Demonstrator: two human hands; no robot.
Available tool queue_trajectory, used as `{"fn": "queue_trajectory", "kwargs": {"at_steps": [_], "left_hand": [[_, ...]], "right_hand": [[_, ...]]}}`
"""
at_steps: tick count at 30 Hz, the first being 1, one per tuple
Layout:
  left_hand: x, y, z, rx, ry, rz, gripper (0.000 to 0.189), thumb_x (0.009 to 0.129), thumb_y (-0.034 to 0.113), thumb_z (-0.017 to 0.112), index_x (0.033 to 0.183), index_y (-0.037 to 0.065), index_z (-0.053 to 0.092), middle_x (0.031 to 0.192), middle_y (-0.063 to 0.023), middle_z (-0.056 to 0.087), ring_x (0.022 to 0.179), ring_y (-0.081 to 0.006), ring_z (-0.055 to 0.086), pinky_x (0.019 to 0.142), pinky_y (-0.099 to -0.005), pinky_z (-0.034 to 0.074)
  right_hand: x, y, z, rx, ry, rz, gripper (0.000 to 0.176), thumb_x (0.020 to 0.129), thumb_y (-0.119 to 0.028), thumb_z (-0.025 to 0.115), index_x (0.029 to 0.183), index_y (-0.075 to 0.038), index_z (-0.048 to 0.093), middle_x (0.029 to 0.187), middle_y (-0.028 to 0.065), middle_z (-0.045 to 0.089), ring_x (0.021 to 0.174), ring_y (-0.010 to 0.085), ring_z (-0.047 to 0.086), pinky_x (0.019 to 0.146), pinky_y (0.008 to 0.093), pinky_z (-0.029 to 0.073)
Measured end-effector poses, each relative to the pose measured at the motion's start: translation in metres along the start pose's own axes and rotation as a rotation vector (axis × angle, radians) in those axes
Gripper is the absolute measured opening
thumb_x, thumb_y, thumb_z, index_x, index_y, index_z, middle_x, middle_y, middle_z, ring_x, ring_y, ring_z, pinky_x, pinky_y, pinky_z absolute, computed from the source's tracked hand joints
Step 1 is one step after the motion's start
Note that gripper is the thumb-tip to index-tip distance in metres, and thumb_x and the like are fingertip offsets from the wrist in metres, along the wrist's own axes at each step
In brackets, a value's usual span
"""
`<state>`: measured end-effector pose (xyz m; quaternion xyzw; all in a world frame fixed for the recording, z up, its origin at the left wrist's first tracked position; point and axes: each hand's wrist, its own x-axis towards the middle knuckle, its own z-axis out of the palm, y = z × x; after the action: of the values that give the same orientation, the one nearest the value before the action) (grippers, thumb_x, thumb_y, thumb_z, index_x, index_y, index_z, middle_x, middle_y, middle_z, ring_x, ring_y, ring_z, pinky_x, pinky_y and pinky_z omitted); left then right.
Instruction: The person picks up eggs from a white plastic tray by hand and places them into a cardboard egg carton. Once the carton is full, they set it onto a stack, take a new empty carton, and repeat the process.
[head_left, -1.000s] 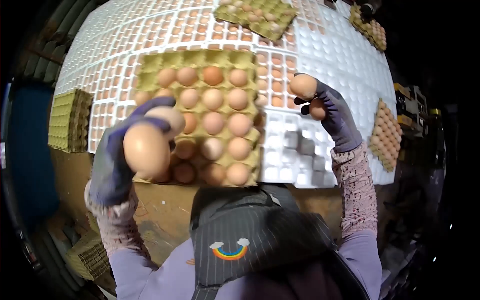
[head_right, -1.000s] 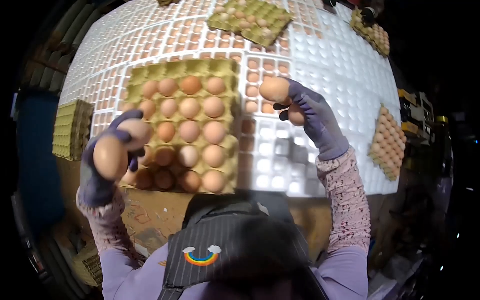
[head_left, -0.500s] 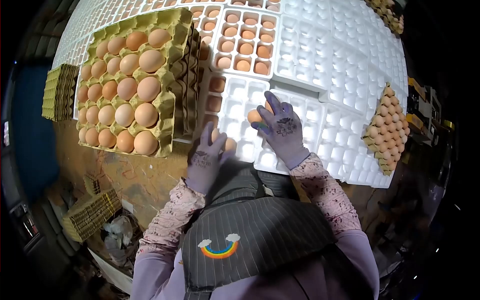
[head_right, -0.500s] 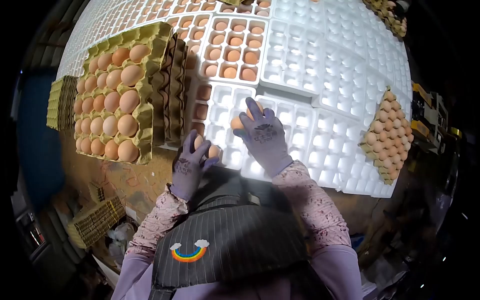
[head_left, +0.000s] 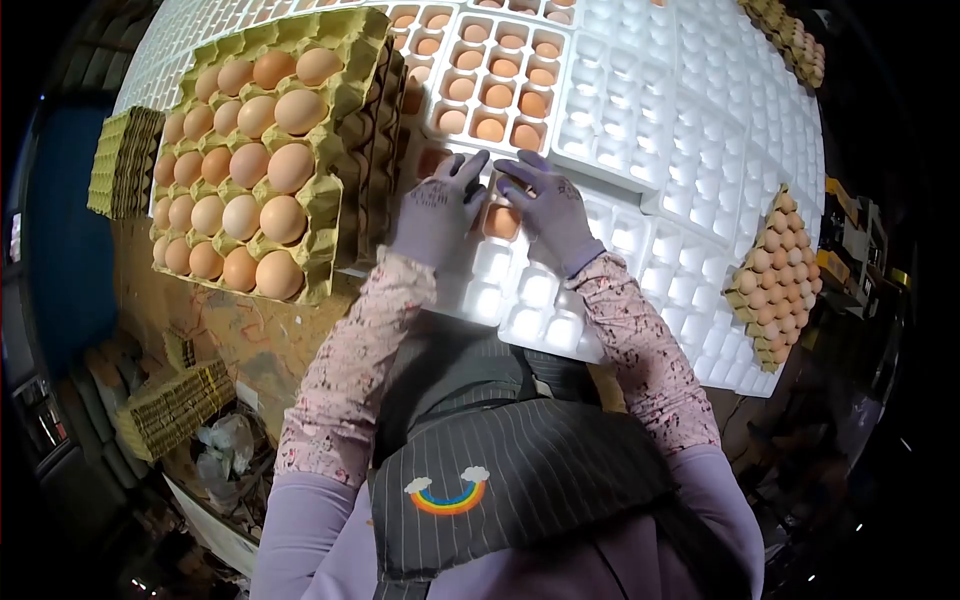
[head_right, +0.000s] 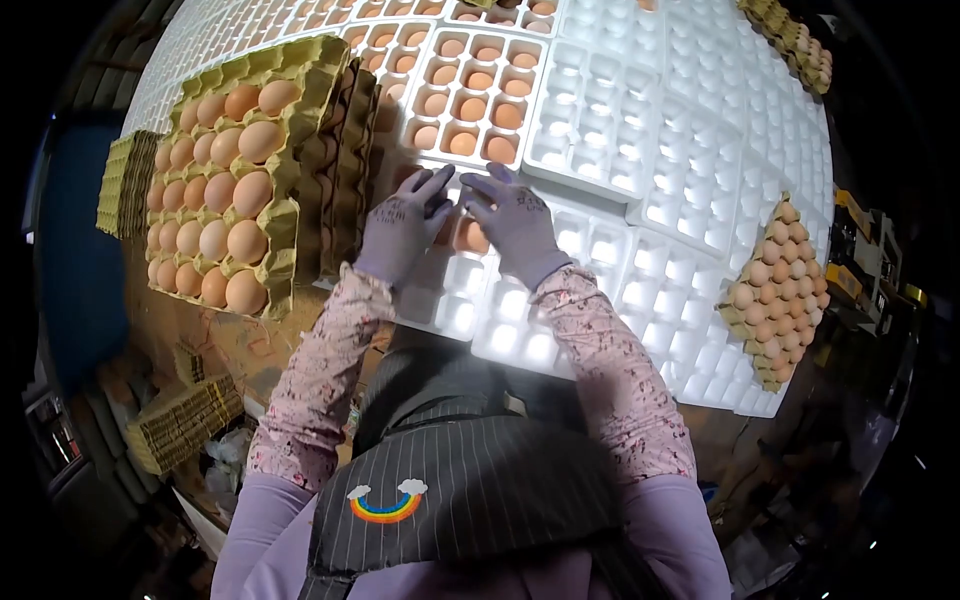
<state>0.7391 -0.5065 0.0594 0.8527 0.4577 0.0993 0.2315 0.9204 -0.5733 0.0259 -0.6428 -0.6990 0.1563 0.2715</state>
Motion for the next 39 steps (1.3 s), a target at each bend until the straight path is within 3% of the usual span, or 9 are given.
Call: {"fn": "queue_trajectory", "kwargs": {"at_steps": [6,13,19,21,25,28,34,36,39], "left_hand": [[-0.022,-0.005,0.008,-0.481,0.067,-0.174,0.043,0.096,0.022,0.058,0.137,0.009,0.055,0.126,-0.0179,0.059,0.113,-0.0333,0.061,0.095,-0.0390,0.049],[-0.068,-0.009,0.050,-0.246,0.312,0.030,0.057,0.094,0.012,0.057,0.145,-0.003,0.037,0.143,-0.0267,0.042,0.137,-0.0429,0.038,0.112,-0.0478,0.033],[-0.112,0.031,-0.105,-0.396,0.085,0.533,0.048,0.086,0.012,0.068,0.131,0.000,0.057,0.132,-0.0178,0.056,0.126,-0.0375,0.051,0.107,-0.0491,0.043],[-0.109,0.017,-0.180,-0.351,0.091,0.629,0.041,0.083,0.009,0.069,0.123,0.002,0.064,0.127,-0.0146,0.061,0.125,-0.0358,0.054,0.105,-0.0481,0.045],[-0.065,-0.056,-0.274,-0.335,0.421,0.084,0.039,0.087,-0.004,0.062,0.125,0.005,0.066,0.119,-0.0129,0.068,0.111,-0.0241,0.066,0.095,-0.0339,0.052],[-0.003,-0.117,-0.318,-0.321,0.171,0.013,0.037,0.094,0.004,0.063,0.131,0.006,0.062,0.129,-0.0124,0.064,0.120,-0.0199,0.061,0.097,-0.0281,0.050],[0.071,-0.171,-0.312,0.011,-0.133,0.275,0.037,0.093,0.014,0.066,0.130,0.015,0.064,0.138,-0.0156,0.056,0.125,-0.0269,0.057,0.104,-0.0368,0.047],[0.071,-0.173,-0.326,-0.298,-0.132,0.170,0.036,0.095,0.016,0.063,0.131,0.011,0.062,0.137,-0.0144,0.057,0.120,-0.0255,0.059,0.102,-0.0364,0.048],[0.069,-0.205,-0.339,-1.175,-0.025,0.063,0.032,0.101,0.024,0.056,0.123,0.001,0.059,0.121,-0.0101,0.061,0.109,-0.0203,0.064,0.094,-0.0333,0.053]], "right_hand": [[-0.033,-0.033,0.000,0.724,0.192,0.324,0.017,0.085,-0.015,0.074,0.093,-0.005,0.063,0.127,0.0177,0.056,0.118,0.0292,0.057,0.097,0.0372,0.047],[-0.063,-0.053,0.042,0.008,0.116,-0.048,0.040,0.086,-0.018,0.068,0.124,-0.009,0.057,0.140,0.0144,0.047,0.132,0.0391,0.043,0.106,0.0486,0.043],[0.013,-0.112,-0.038,0.699,0.298,0.119,0.036,0.085,-0.006,0.072,0.120,-0.007,0.062,0.124,0.0139,0.059,0.115,0.0311,0.059,0.099,0.0373,0.048],[0.064,-0.138,-0.066,0.349,0.320,-0.123,0.036,0.084,-0.010,0.074,0.119,-0.008,0.063,0.118,0.0117,0.064,0.110,0.0310,0.061,0.094,0.0392,0.049],[0.155,-0.157,-0.066,0.102,0.282,-0.269,0.034,0.089,-0.027,0.067,0.119,-0.011,0.065,0.120,0.0124,0.063,0.115,0.0326,0.058,0.097,0.0426,0.047],[0.184,-0.142,-0.043,0.069,0.157,-0.245,0.043,0.085,-0.029,0.072,0.124,-0.013,0.066,0.115,0.0111,0.067,0.112,0.0290,0.060,0.096,0.0386,0.048],[0.203,-0.178,-0.084,1.324,0.231,0.313,0.032,0.095,-0.030,0.064,0.112,-0.003,0.069,0.103,0.0022,0.068,0.098,0.0133,0.065,0.084,0.0288,0.053],[0.218,-0.171,-0.084,1.314,0.166,0.280,0.037,0.095,-0.035,0.064,0.117,-0.005,0.067,0.104,0.0032,0.067,0.100,0.0126,0.064,0.083,0.0294,0.054],[0.231,-0.201,-0.070,-0.019,-0.246,0.138,0.052,0.089,-0.053,0.063,0.120,-0.011,0.066,0.111,0.0106,0.067,0.106,0.0247,0.064,0.087,0.0371,0.051]]}}
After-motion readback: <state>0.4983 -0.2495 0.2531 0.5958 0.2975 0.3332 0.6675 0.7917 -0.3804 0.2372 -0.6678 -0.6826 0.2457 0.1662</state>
